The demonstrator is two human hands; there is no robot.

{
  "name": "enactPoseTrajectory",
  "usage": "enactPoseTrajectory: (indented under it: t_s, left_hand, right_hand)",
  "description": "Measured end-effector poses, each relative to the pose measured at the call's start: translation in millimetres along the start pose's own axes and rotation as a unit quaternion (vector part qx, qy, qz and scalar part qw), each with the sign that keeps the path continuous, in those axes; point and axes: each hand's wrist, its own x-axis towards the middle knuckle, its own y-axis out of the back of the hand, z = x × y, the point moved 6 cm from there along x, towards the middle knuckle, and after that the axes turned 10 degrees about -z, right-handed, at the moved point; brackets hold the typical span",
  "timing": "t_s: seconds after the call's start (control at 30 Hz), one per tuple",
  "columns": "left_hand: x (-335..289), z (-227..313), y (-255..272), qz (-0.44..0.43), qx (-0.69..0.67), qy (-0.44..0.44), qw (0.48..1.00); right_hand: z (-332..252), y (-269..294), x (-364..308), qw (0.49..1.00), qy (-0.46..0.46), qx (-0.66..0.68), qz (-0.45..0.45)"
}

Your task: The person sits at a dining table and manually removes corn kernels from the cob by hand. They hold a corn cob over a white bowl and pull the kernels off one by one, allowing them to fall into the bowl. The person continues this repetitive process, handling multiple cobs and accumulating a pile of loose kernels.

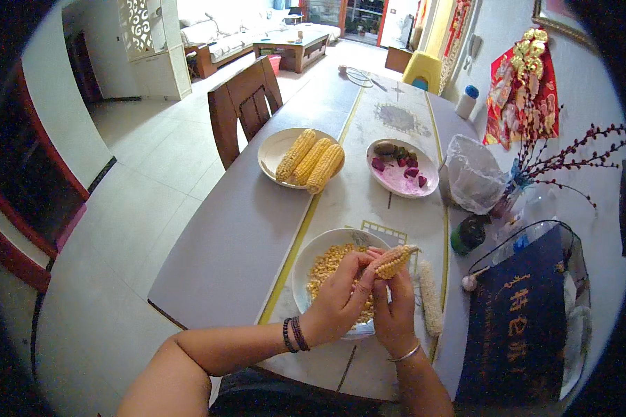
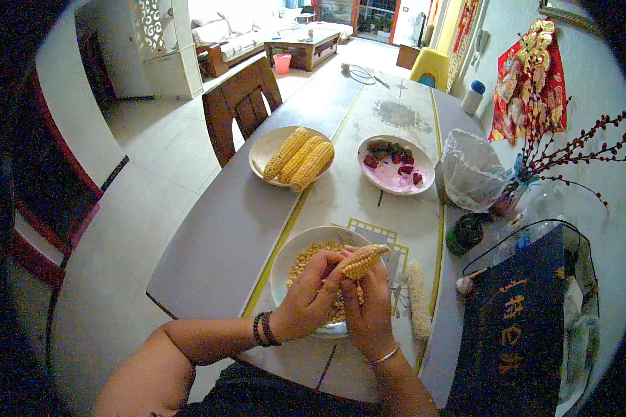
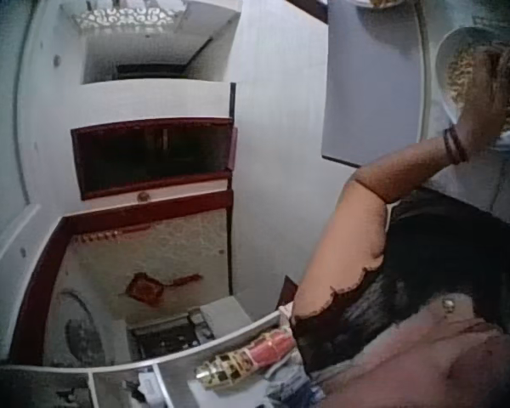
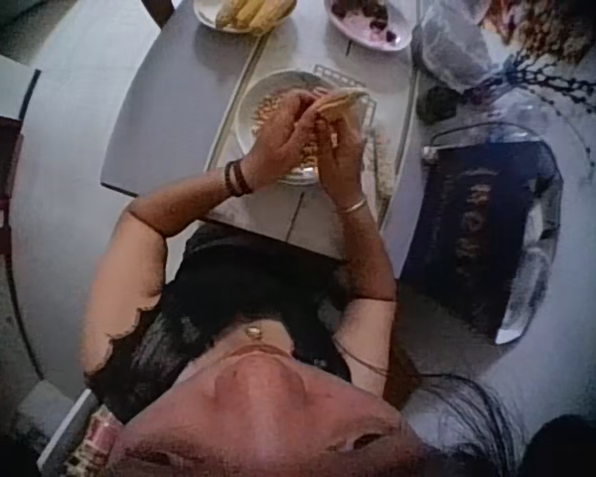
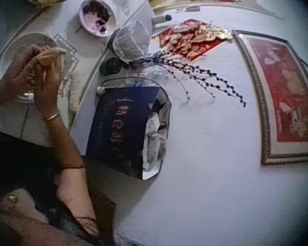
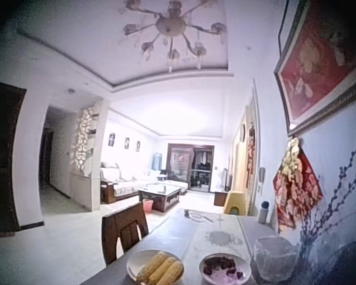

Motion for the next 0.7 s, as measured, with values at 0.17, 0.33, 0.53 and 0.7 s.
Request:
enactPoseTrajectory:
  t_s: [0.17,0.33,0.53,0.7]
  left_hand:
    - [15,27,27,0.029,0.329,-0.046,0.943]
    - [48,32,10,-0.043,0.200,-0.033,0.978]
    - [59,11,-13,-0.080,0.213,0.064,0.972]
    - [56,5,-11,-0.085,0.083,0.010,0.993]
  right_hand:
    - [15,2,-8,0.986,-0.105,0.123,0.047]
    - [15,-5,-14,0.952,-0.157,0.259,0.045]
    - [22,-6,-25,0.921,-0.181,0.345,0.016]
    - [18,-9,-25,0.948,-0.157,0.273,0.042]
